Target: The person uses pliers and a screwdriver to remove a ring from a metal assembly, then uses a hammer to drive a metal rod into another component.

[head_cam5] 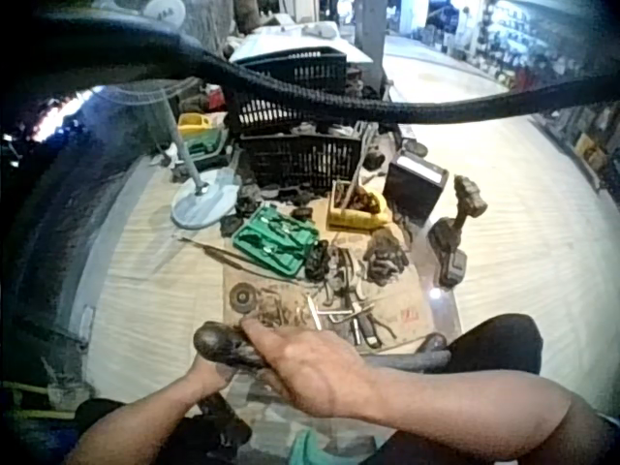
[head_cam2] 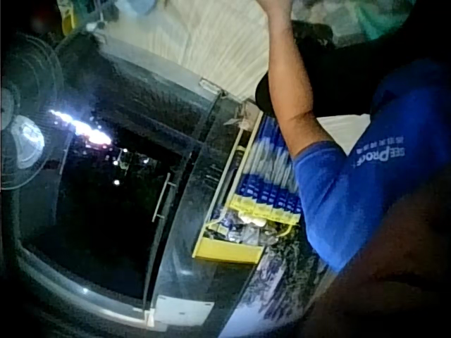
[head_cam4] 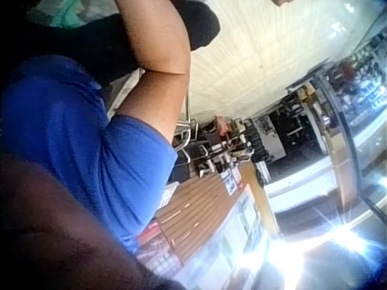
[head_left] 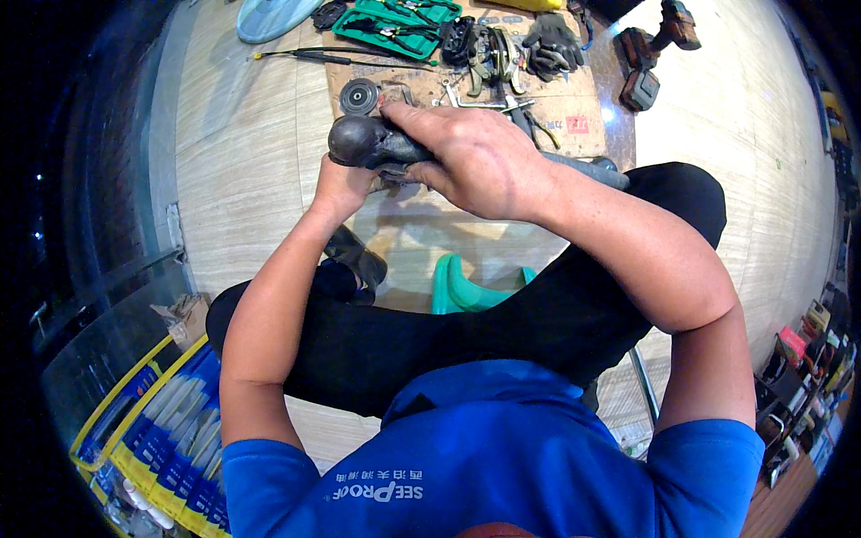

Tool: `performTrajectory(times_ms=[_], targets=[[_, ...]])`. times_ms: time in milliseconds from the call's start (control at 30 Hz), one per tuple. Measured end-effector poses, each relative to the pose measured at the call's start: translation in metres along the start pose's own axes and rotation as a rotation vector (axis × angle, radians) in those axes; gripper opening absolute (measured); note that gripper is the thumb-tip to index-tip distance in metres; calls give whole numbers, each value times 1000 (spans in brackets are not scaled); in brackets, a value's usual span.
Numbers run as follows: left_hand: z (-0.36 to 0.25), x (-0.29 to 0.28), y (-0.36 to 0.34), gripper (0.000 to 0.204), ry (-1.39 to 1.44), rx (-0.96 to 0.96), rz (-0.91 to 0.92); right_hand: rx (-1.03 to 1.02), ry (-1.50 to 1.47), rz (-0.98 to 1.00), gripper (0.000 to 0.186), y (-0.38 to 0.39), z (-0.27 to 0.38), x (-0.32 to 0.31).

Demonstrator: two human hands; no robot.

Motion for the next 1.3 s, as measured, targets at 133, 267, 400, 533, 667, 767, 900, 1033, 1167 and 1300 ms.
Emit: performTrajectory(times_ms=[133, 267, 400, 533, 667, 767, 900, 1033, 1167, 1300], targets=[[4, 3, 0, 18, -9, 8, -33, 11, 21, 27, 43, -1, -5, 6], [3, 3, 2, 20, 10, 19, -49, 19, 43, 49, 42, -1, -4, 4], [-2, 3, 1, 19, -30, 50, -27, -13, 19, 12, 44, 0, -4, 4], [3, 3, 3, 27, -40, 24, -24, 42, 28, 123, 56, 0, -1, 3], [8, 4, 1, 30, -51, -10, 15, 47, 10, 138, 63, 2, 0, 1], [15, 5, 2, 26, -143, -80, 15, 115, 75, 242, 64, 2, -5, 7], [11, 1, 2, 31, -27, -33, -56, 85, 65, 148, 59, 4, -12, 8], [2, 1, 8, 32, 34, -60, -2, 48, 54, 36, 47, 9, -13, 3], [-7, -1, 13, 34, -56, -2, 51, 58, 25, 48, 44, 12, -11, -3], [-13, 3, 14, 35, 50, -6, 126, 35, 2, 54, 39, 13, -9, -5]])
Point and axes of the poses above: each hand's wrist, its own y-axis away from the middle knuckle, its own x-axis out of the palm, z = x × y, the point moved 5 cm from there along -y, towards the middle knuckle, and after that the axes turned 8 degrees about y, right-handed, at the moved point
